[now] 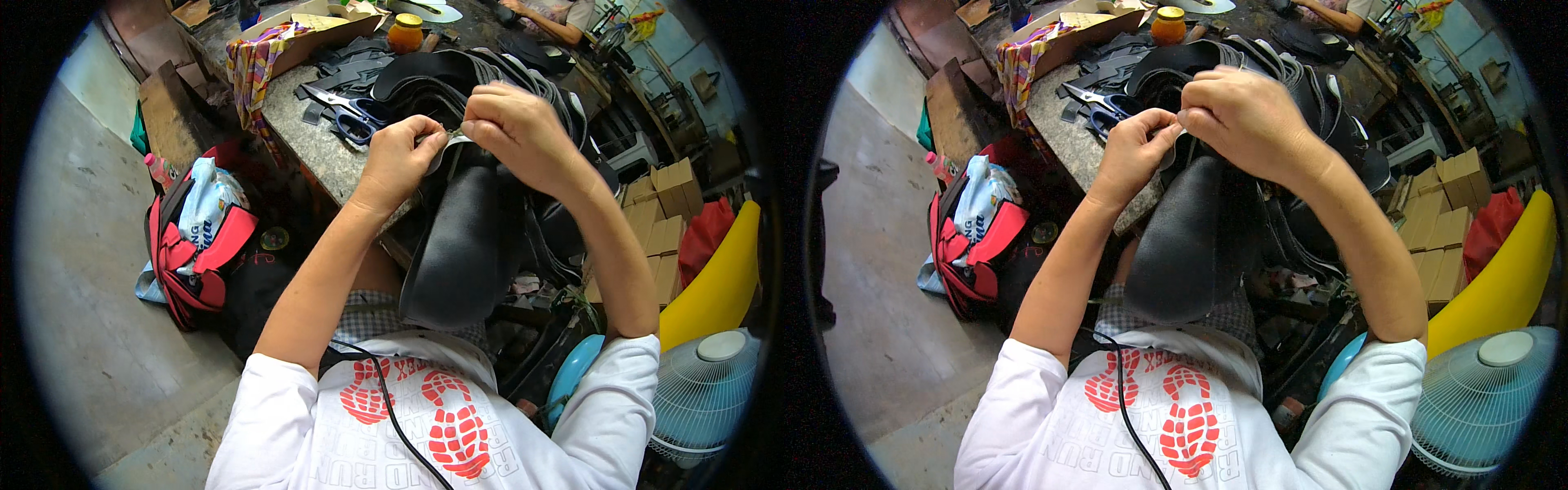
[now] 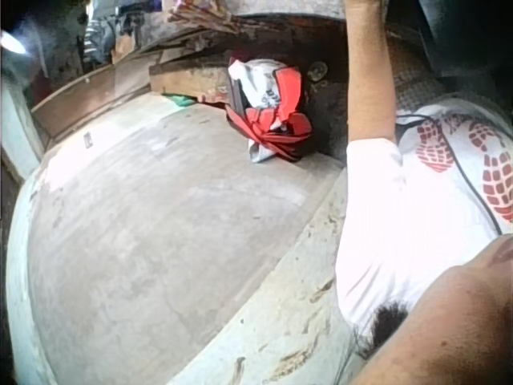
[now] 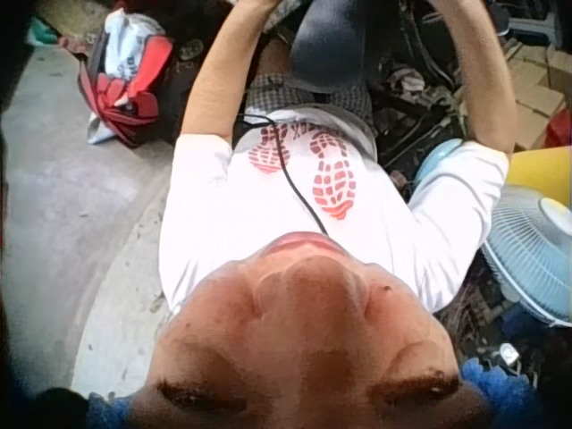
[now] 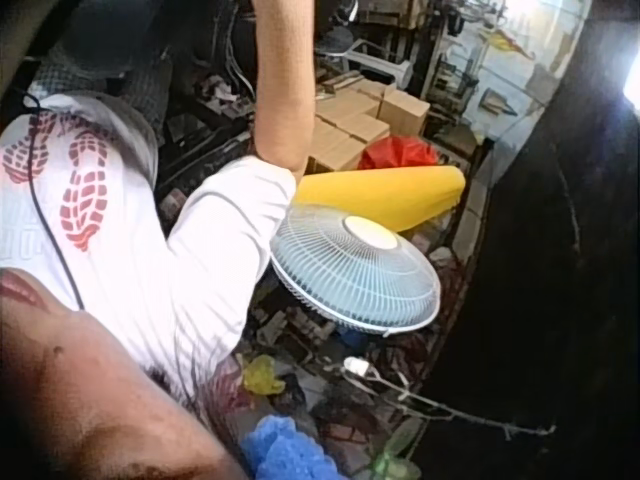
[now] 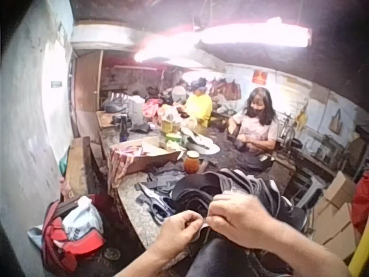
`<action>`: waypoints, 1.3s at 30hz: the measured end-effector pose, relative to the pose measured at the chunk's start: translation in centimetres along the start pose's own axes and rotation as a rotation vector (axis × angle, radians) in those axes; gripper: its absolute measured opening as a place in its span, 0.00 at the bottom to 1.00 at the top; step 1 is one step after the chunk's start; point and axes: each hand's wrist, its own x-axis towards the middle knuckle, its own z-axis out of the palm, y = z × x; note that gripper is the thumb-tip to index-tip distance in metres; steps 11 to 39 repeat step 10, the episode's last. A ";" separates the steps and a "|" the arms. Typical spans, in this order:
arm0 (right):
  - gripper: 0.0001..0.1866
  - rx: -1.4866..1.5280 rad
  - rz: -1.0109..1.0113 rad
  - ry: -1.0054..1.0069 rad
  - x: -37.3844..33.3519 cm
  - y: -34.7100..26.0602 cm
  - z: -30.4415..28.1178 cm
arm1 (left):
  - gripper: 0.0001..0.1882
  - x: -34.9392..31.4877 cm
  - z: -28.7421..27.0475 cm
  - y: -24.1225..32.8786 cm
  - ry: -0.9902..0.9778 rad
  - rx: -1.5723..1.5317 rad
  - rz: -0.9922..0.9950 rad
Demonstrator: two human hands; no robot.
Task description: The person gathers black shoes from a workbench and stacks them into a bundle. They then use a green rubber band to tie the stack together, wrapping and tightening it around the shoes.
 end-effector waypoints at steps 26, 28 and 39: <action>0.12 -0.501 -0.214 -0.268 1.1 1.9 -0.6 | 0.09 -2.1 -1.6 -0.2 0.077 -0.005 -0.076; 0.12 -0.501 -0.214 -0.268 1.1 1.9 -0.6 | 0.09 -2.1 -1.6 -0.2 0.077 -0.005 -0.076; 0.12 -0.501 -0.214 -0.268 1.1 1.9 -0.6 | 0.09 -2.1 -1.6 -0.2 0.077 -0.005 -0.076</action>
